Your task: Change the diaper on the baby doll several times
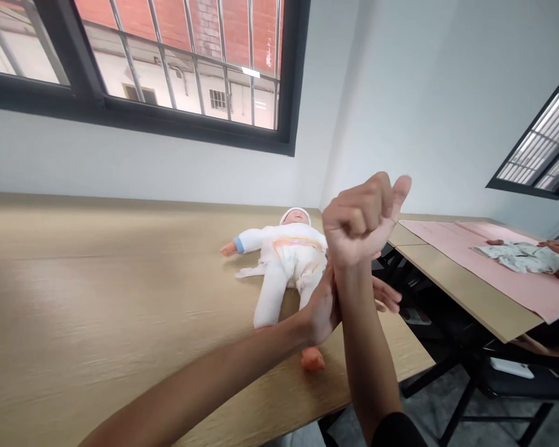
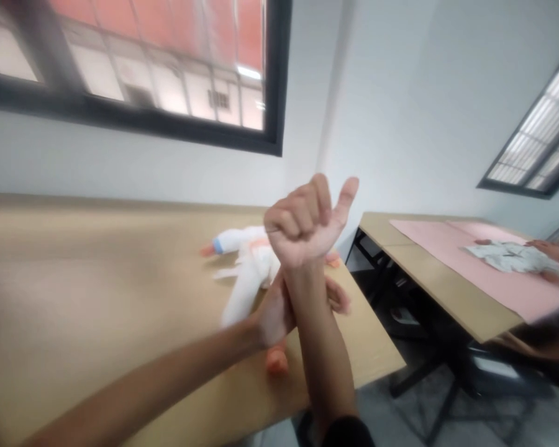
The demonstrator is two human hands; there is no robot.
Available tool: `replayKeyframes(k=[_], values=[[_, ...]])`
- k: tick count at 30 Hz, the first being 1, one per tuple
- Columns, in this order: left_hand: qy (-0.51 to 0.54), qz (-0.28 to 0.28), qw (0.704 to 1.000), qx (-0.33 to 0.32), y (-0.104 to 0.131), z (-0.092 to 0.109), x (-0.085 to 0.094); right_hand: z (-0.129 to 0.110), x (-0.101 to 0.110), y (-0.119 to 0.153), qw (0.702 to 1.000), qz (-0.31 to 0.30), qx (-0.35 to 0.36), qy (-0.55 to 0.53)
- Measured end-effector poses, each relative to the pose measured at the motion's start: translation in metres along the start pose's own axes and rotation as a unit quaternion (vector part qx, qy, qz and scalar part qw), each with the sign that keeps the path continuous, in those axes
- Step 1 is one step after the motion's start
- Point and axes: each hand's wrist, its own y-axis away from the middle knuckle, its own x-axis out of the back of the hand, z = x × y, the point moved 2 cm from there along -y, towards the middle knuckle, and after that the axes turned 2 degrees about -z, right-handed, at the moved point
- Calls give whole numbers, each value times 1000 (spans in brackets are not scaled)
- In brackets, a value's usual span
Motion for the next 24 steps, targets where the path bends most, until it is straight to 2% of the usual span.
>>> replayKeyframes(k=[2, 4, 6, 9, 12, 17, 24], values=[[7, -17, 999, 30, 1, 1, -3, -8, -12, 0, 991, 36, 98, -90], [9, -44, 998, 49, 2, 4, -4, -13, -22, 2, 967, 51, 181, -173], [21, -69, 995, 62, 2, 5, -4, -17, -28, 4, 943, 58, 230, -233], [44, -89, 992, 77, 2, 4, -3, -22, -33, 6, 923, 61, 262, -276], [64, -95, 990, 87, 3, 4, -2, -25, -35, 6, 925, 73, 269, -258], [78, -93, 988, 96, 4, 3, -1, -23, -32, 5, 940, 130, 260, -179], [76, -84, 990, 89, 4, -1, 3, -10, -21, 3, 965, 192, 176, 9]])
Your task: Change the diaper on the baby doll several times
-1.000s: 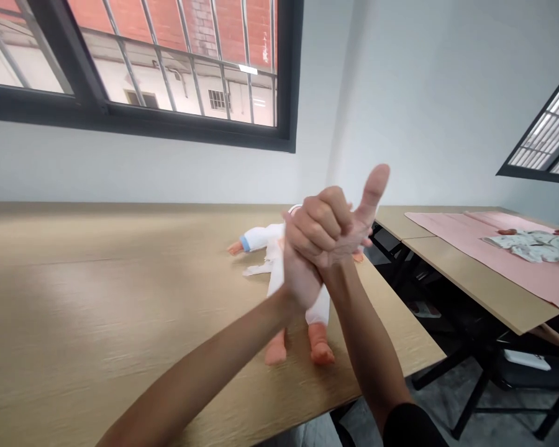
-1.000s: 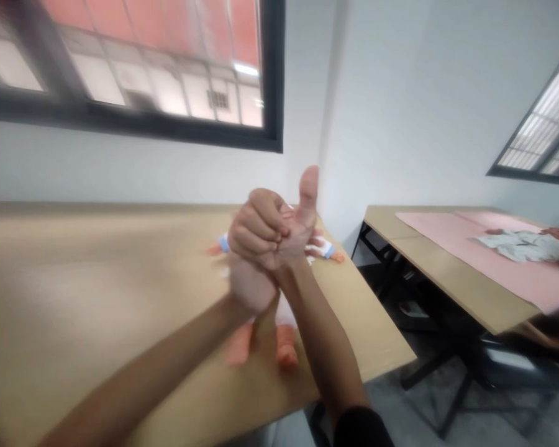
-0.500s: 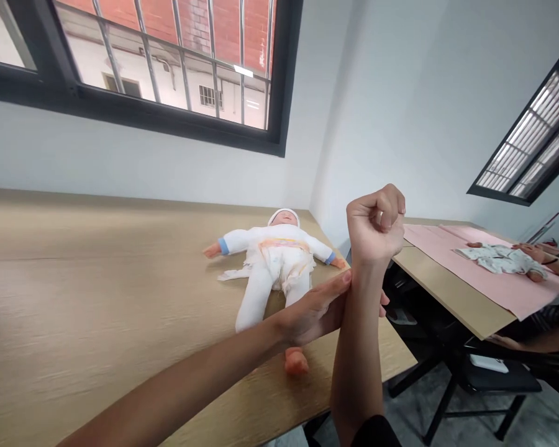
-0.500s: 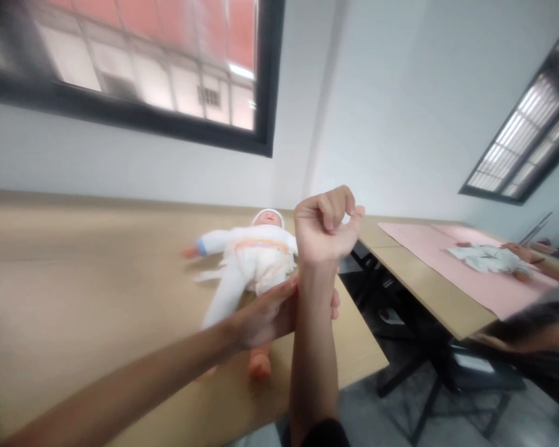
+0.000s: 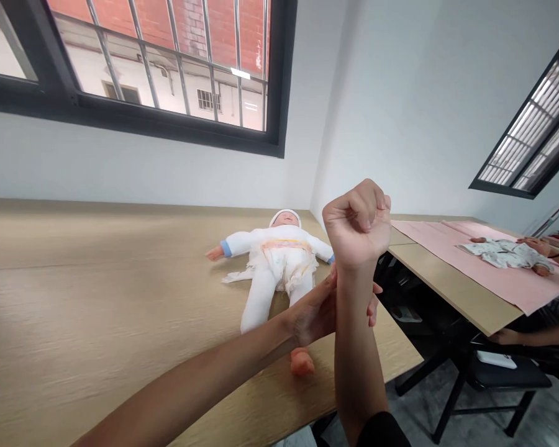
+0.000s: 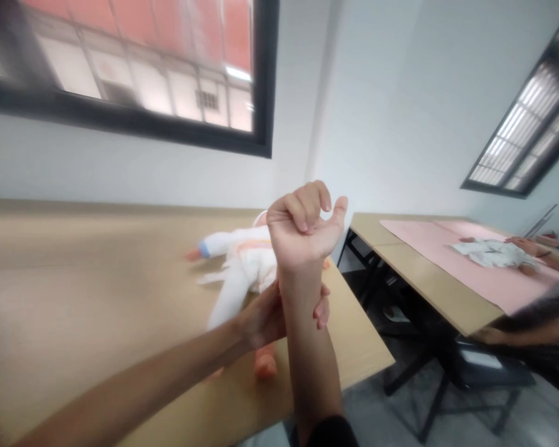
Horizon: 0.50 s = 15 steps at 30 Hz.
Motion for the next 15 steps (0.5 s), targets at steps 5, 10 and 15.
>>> replayKeyframes(k=[5, 10, 15], values=[[-7, -7, 1000, -7, -1, 3, 0, 10, 1, 2, 995, -20, 7, 102], [-25, -27, 999, -6, -2, 8, 3, 17, 5, 1, 977, -35, 39, 205], [-47, -39, 998, 18, 1, 17, -1, 26, 3, 3, 942, 8, 131, 308]])
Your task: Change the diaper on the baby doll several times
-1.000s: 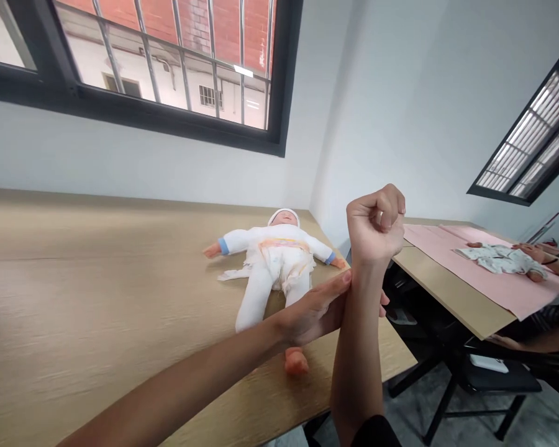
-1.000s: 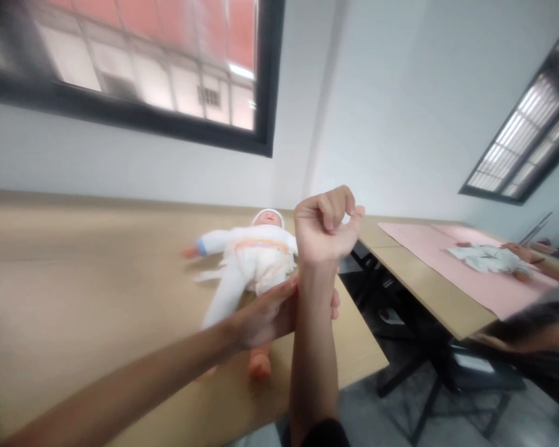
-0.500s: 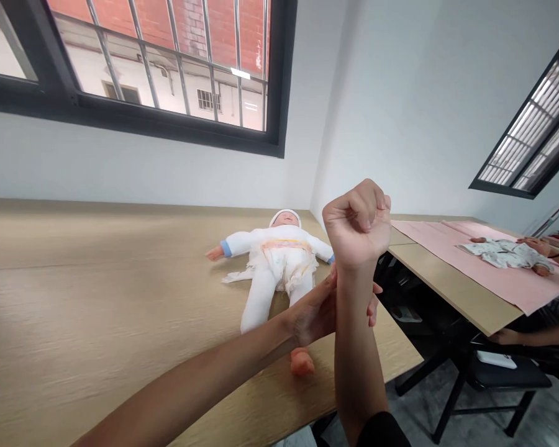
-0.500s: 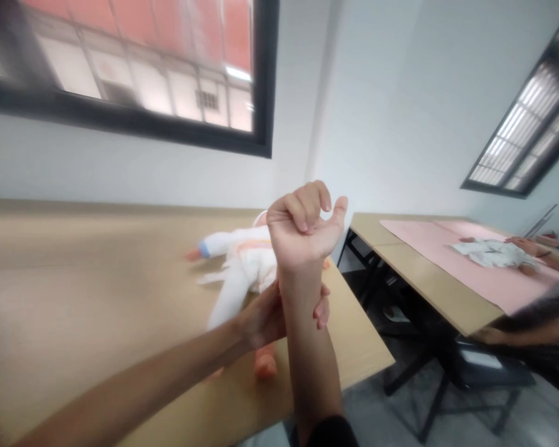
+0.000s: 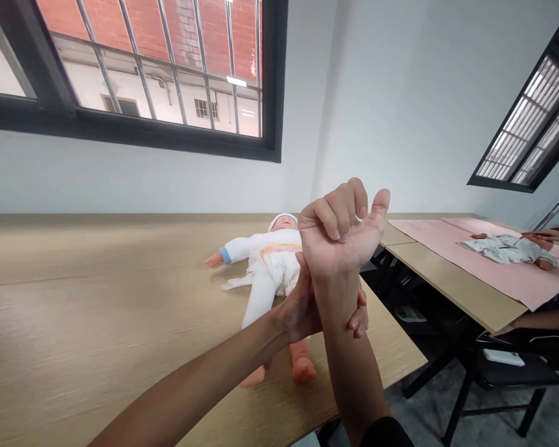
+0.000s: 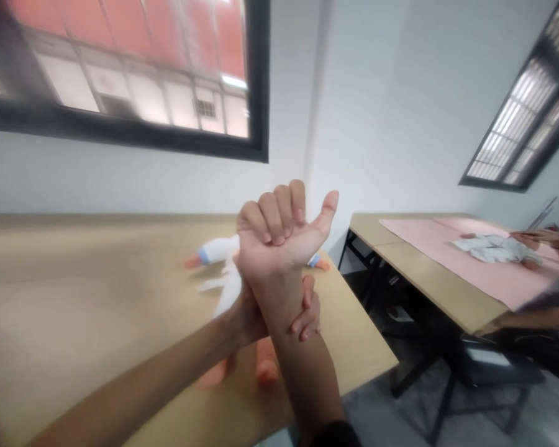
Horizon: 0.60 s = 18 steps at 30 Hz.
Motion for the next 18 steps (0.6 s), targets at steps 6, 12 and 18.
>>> replayKeyframes(k=[6, 12, 18], values=[[-21, 7, 1000, 22, -1, 3, -13, 0, -11, 8, 986, 113, 17, 119], [30, 8, 998, -49, -5, -11, -8, -2, 2, 5, 998, 17, -5, 59], [57, 16, 997, -48, -4, -15, -7, -9, 7, 0, 993, -17, -13, 114]])
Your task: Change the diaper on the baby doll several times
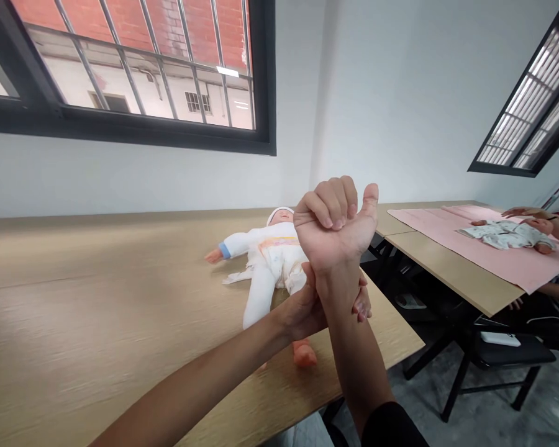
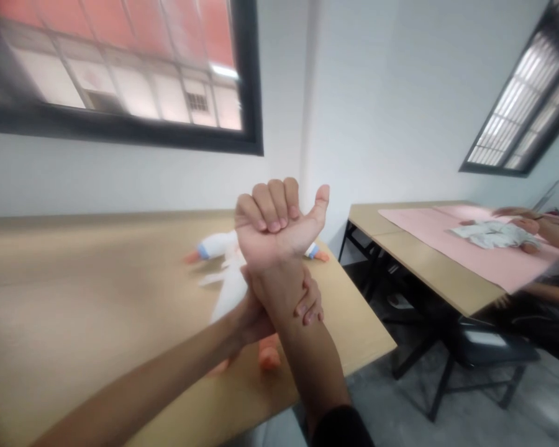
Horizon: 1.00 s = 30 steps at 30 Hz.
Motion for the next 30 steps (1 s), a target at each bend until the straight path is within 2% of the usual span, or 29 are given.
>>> replayKeyframes(k=[2, 4, 6, 8, 9, 10, 12, 14, 15, 17, 19, 25, 30], values=[[-29, 15, 999, 14, 0, 5, -2, -5, 1, -2, 997, 18, 16, 69], [-110, 63, 992, -8, 1, 19, -1, -11, -1, -3, 988, 15, 38, 149], [-185, 127, 972, -75, 3, 39, -1, -18, -6, -2, 975, 0, 78, 209], [-241, 191, 937, -165, 9, 64, -4, -22, -12, 0, 968, -25, 128, 215], [-312, 233, 894, -220, 13, 76, -8, -23, -16, 2, 967, -45, 154, 199], [-395, 271, 839, -259, 18, 86, -14, -23, -19, 3, 965, -68, 178, 179], [-528, 278, 747, -292, 25, 99, -33, -21, -25, 6, 957, -108, 223, 151], [-600, 281, 690, -289, 30, 103, -51, -17, -28, 9, 944, -127, 262, 154], [-619, 281, 676, -285, 32, 102, -58, -15, -29, 11, 940, -127, 274, 159], [-635, 279, 668, -271, 34, 98, -69, -11, -30, 14, 935, -125, 284, 171], [-633, 274, 677, -256, 35, 94, -73, -9, -30, 18, 934, -118, 285, 183], [-624, 283, 695, -217, 36, 91, -72, -8, -26, 23, 928, -115, 303, 184], [-624, 279, 696, -221, 36, 90, -75, -6, -25, 25, 919, -107, 329, 189]])
